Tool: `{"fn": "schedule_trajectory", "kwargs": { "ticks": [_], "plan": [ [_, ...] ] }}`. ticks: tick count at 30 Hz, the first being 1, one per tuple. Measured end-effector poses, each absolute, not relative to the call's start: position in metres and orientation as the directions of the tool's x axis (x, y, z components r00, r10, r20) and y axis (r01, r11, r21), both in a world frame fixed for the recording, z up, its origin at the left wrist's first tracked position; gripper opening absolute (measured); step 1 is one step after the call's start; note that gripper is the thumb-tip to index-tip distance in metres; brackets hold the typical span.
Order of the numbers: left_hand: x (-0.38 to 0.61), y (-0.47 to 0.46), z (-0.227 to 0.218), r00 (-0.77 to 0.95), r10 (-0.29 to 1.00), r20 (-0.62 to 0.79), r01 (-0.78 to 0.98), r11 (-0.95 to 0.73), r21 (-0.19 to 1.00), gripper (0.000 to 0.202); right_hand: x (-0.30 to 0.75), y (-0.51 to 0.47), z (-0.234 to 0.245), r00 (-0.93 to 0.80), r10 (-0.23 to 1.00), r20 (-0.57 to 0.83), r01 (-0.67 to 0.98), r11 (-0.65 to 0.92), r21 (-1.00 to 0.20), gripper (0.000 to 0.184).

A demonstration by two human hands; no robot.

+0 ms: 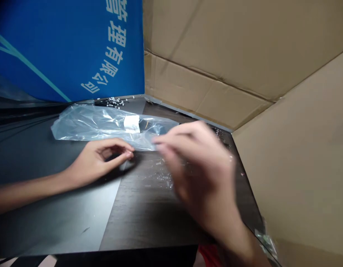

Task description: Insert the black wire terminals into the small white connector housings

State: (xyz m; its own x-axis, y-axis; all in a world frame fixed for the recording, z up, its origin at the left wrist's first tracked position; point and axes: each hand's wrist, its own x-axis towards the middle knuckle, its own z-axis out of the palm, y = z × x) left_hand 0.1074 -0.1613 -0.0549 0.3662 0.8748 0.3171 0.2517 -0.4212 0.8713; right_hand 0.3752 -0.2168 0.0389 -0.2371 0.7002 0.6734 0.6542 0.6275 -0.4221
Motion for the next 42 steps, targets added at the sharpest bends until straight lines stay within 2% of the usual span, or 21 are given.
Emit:
{"fn": "schedule_trajectory", "kwargs": {
  "ticks": [2, 4, 6, 8, 14, 19, 23, 28, 32, 37, 42],
  "plan": [
    [0.110, -0.175, -0.057, 0.405, 0.872, 0.275, 0.155, -0.362, 0.919, 0.009, 0.353, -0.211, 0.016, -0.387, 0.793, 0.470, 0.539, 0.608, -0.583, 0.019],
    [0.111, -0.183, -0.059, 0.403, 0.878, 0.257, 0.104, -0.323, 0.941, 0.008, 0.339, -0.205, -0.007, -0.448, 0.847, 0.288, 0.471, 0.496, -0.729, 0.016],
    [0.111, -0.185, -0.060, 0.392, 0.894, 0.217, 0.093, -0.273, 0.958, 0.009, 0.333, -0.201, -0.024, -0.434, 0.886, 0.164, 0.455, 0.373, -0.809, 0.018],
    [0.110, -0.184, -0.060, 0.396, 0.901, 0.176, 0.100, -0.232, 0.967, 0.011, 0.333, -0.200, -0.033, -0.400, 0.909, 0.115, 0.455, 0.306, -0.836, 0.025],
    [0.109, -0.183, -0.058, 0.441, 0.883, 0.163, 0.099, -0.228, 0.969, 0.011, 0.334, -0.203, -0.035, -0.373, 0.903, 0.211, 0.461, 0.378, -0.803, 0.019],
    [0.108, -0.181, -0.059, 0.344, 0.932, 0.113, -0.006, -0.118, 0.993, 0.012, 0.340, -0.203, -0.030, -0.330, 0.927, 0.179, 0.570, 0.347, -0.744, 0.012],
    [0.108, -0.179, -0.060, 0.258, 0.956, 0.139, -0.036, -0.134, 0.990, 0.011, 0.347, -0.202, -0.026, -0.238, 0.957, 0.168, 0.619, 0.283, -0.733, 0.009],
    [0.112, -0.180, -0.060, 0.218, 0.955, 0.200, -0.033, -0.197, 0.980, 0.009, 0.346, -0.201, -0.027, -0.195, 0.981, 0.025, 0.552, 0.131, -0.823, 0.012],
    [0.112, -0.181, -0.059, 0.226, 0.955, 0.190, -0.037, -0.187, 0.982, 0.008, 0.341, -0.204, -0.027, -0.191, 0.977, -0.091, 0.472, 0.010, -0.881, 0.014],
    [0.110, -0.181, -0.059, 0.259, 0.959, 0.116, -0.059, -0.105, 0.993, 0.011, 0.338, -0.211, -0.026, -0.167, 0.983, 0.073, 0.529, 0.152, -0.835, 0.014],
    [0.110, -0.180, -0.061, 0.308, 0.948, 0.083, -0.071, -0.065, 0.995, 0.011, 0.339, -0.213, -0.027, -0.198, 0.974, 0.108, 0.565, 0.203, -0.800, 0.013]
  ]
}}
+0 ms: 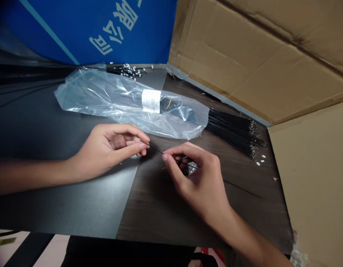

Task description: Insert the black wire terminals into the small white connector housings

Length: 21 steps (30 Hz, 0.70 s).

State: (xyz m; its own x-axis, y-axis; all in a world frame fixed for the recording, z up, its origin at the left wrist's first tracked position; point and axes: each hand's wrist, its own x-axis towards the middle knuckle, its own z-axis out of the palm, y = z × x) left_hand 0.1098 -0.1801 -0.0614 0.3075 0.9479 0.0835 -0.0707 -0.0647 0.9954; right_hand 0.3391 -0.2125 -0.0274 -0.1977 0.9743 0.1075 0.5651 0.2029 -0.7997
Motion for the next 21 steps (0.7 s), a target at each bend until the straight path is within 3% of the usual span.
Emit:
{"fn": "schedule_trajectory", "kwargs": {
  "ticks": [13, 21],
  "plan": [
    [0.110, -0.181, -0.059, 0.337, 0.938, 0.081, -0.073, -0.060, 0.996, 0.008, 0.337, -0.211, -0.025, -0.224, 0.974, 0.031, 0.570, 0.157, -0.807, 0.013],
    [0.111, -0.183, -0.060, 0.437, 0.894, 0.097, -0.083, -0.067, 0.994, 0.003, 0.329, -0.222, -0.032, -0.257, 0.959, 0.116, 0.502, 0.235, -0.832, 0.008]
  ]
}}
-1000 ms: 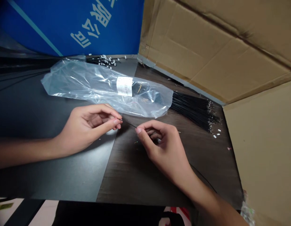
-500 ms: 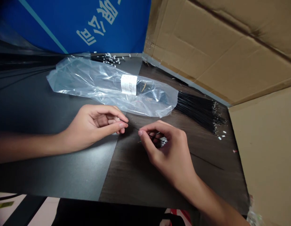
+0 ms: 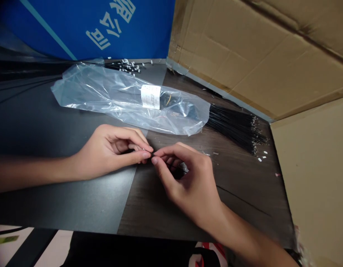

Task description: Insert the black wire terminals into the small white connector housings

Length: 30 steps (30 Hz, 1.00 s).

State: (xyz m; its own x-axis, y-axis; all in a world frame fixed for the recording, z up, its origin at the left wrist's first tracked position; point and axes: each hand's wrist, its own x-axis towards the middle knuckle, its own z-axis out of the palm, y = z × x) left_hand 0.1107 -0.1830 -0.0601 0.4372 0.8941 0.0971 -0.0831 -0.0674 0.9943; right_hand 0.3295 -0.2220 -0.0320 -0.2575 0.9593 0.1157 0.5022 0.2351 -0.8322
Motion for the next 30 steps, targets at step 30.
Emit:
{"fn": "schedule_trajectory", "kwargs": {
  "ticks": [30],
  "plan": [
    [0.110, -0.183, -0.061, 0.506, 0.862, 0.029, -0.148, 0.053, 0.987, 0.020, 0.331, -0.215, -0.024, -0.299, 0.933, -0.201, 0.215, -0.139, -0.967, 0.009]
  ]
}}
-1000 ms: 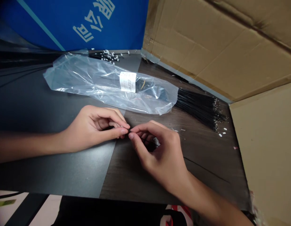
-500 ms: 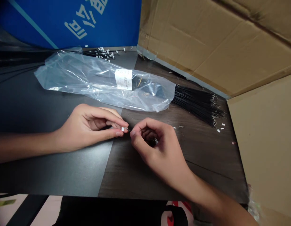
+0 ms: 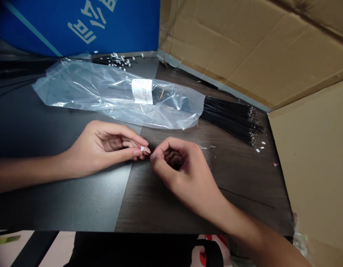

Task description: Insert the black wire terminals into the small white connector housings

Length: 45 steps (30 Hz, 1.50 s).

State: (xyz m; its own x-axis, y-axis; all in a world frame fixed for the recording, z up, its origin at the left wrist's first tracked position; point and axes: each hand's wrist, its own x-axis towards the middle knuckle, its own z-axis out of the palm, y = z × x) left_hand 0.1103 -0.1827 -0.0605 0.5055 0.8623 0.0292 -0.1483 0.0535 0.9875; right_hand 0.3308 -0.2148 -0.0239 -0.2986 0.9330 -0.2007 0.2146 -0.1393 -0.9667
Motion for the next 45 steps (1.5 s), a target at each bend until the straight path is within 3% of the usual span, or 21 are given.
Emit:
{"fn": "schedule_trajectory", "kwargs": {
  "ticks": [7, 16, 23, 33, 45],
  "plan": [
    [0.1106, -0.1814, -0.0626, 0.523, 0.852, 0.030, -0.134, 0.048, 0.990, 0.022, 0.3309, -0.2148, -0.0248, -0.302, 0.931, -0.204, 0.224, -0.138, -0.965, 0.008],
    [0.1068, -0.1762, -0.0667, 0.507, 0.840, 0.195, -0.111, -0.161, 0.981, 0.012, 0.3289, -0.2141, -0.0232, -0.307, 0.936, -0.173, 0.283, -0.084, -0.956, 0.016],
    [0.1093, -0.1760, -0.0632, 0.516, 0.845, 0.141, -0.129, -0.086, 0.988, 0.019, 0.3324, -0.2142, -0.0232, -0.309, 0.930, -0.198, 0.259, -0.118, -0.959, 0.014],
    [0.1092, -0.1764, -0.0648, 0.516, 0.849, 0.114, -0.186, -0.018, 0.982, 0.012, 0.3305, -0.2126, -0.0258, -0.324, 0.914, -0.244, 0.263, -0.161, -0.951, 0.016],
    [0.1110, -0.1748, -0.0607, 0.521, 0.845, 0.118, -0.196, -0.016, 0.981, 0.014, 0.3332, -0.2136, -0.0271, -0.345, 0.880, -0.326, 0.236, -0.255, -0.938, 0.031]
  ]
}}
